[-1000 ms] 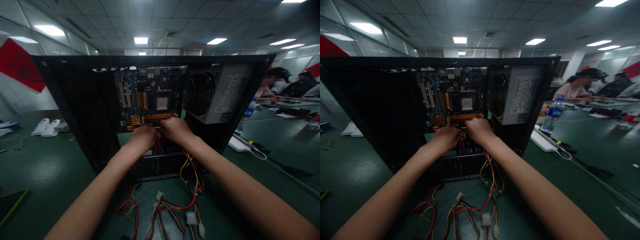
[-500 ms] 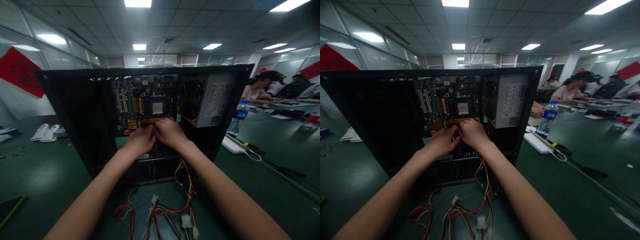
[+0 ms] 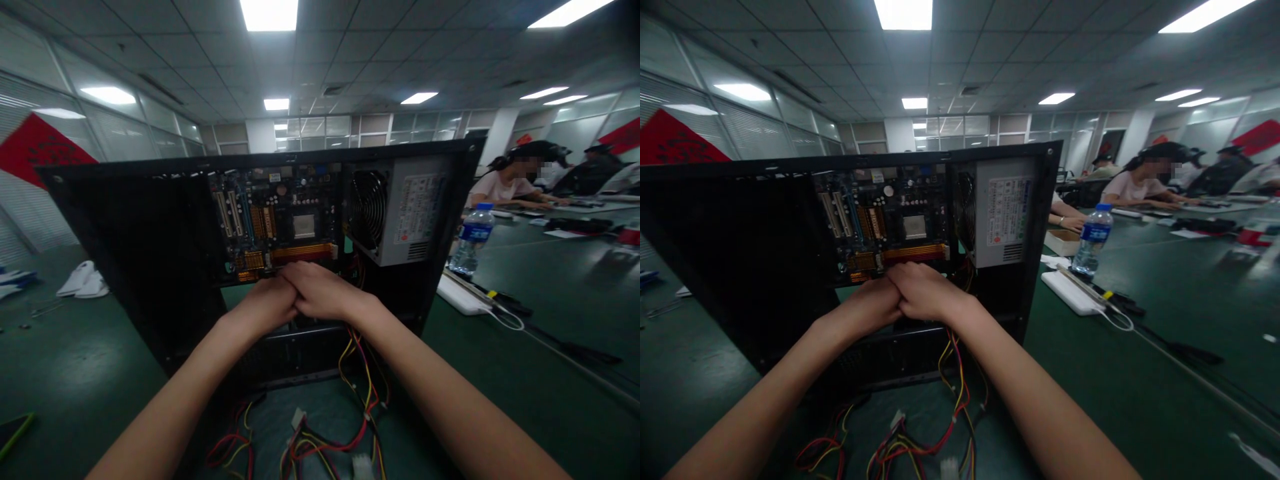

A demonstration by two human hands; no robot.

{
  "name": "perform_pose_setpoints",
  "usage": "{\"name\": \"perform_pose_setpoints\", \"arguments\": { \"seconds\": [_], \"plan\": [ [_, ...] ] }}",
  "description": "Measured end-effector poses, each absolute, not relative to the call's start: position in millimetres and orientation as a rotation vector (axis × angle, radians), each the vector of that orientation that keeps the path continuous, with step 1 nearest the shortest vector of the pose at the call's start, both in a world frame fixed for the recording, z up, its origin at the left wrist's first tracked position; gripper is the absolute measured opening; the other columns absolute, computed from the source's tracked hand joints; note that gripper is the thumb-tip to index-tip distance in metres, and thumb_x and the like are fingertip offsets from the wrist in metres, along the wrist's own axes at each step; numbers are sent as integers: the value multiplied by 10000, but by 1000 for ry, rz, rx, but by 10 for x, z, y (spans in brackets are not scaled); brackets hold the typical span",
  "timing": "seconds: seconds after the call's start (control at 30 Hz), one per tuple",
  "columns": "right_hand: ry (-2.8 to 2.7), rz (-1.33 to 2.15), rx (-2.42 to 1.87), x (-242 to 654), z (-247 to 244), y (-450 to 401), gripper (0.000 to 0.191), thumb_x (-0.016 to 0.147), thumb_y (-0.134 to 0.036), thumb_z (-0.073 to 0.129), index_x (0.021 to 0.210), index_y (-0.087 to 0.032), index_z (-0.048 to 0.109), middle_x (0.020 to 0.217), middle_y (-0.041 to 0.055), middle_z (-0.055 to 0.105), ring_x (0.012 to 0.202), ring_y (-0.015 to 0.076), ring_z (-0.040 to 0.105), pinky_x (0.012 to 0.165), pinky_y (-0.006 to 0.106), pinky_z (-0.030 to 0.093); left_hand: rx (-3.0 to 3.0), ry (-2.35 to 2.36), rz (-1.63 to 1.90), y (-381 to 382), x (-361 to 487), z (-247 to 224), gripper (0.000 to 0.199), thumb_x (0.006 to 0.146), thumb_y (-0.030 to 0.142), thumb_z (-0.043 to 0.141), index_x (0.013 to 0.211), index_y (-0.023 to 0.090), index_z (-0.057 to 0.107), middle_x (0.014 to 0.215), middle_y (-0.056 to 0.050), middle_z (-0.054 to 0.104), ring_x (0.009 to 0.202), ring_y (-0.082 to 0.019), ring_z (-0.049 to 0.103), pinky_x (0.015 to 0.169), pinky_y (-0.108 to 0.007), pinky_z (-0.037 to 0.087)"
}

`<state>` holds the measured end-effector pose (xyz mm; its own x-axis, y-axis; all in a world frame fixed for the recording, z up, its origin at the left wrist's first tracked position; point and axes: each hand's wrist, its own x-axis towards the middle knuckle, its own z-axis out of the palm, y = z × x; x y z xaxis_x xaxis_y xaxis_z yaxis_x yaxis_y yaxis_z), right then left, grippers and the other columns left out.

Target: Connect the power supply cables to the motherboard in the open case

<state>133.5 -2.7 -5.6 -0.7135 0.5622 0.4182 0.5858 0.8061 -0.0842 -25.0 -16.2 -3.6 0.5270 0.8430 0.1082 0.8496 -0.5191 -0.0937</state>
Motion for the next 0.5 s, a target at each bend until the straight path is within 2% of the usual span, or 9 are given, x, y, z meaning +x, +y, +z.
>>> {"name": "perform_pose_setpoints", "arguments": {
  "seconds": [0.13,0.33,0.5],
  "plan": [
    [-2532,-24,-819,1352,-64,-18,346,806,-105,557,1144,-110,631,1155,148,688,1074,270,627,946,369,479,-2604,-1492,-83,-185,-236,3,280,890,169,524,1088,112,713,1189,-193,739,1122,-318,711,939,-372,554],
    [-2494,11,-799,1360,-51,-21,310,757,-109,551,1055,-125,637,1087,147,709,1021,276,654,877,360,494,-2682,-1423,-159,-163,-255,9,277,865,142,559,1084,134,729,1163,-171,754,1118,-295,713,955,-351,548],
    [-2472,86,-755,1365,-69,-7,316,746,-104,554,1046,-131,650,1114,146,728,1047,268,668,887,338,491,-2718,-1370,-127,-157,-256,28,299,851,95,542,1077,104,738,1174,-191,750,1134,-306,710,971,-358,543]
  ]
}}
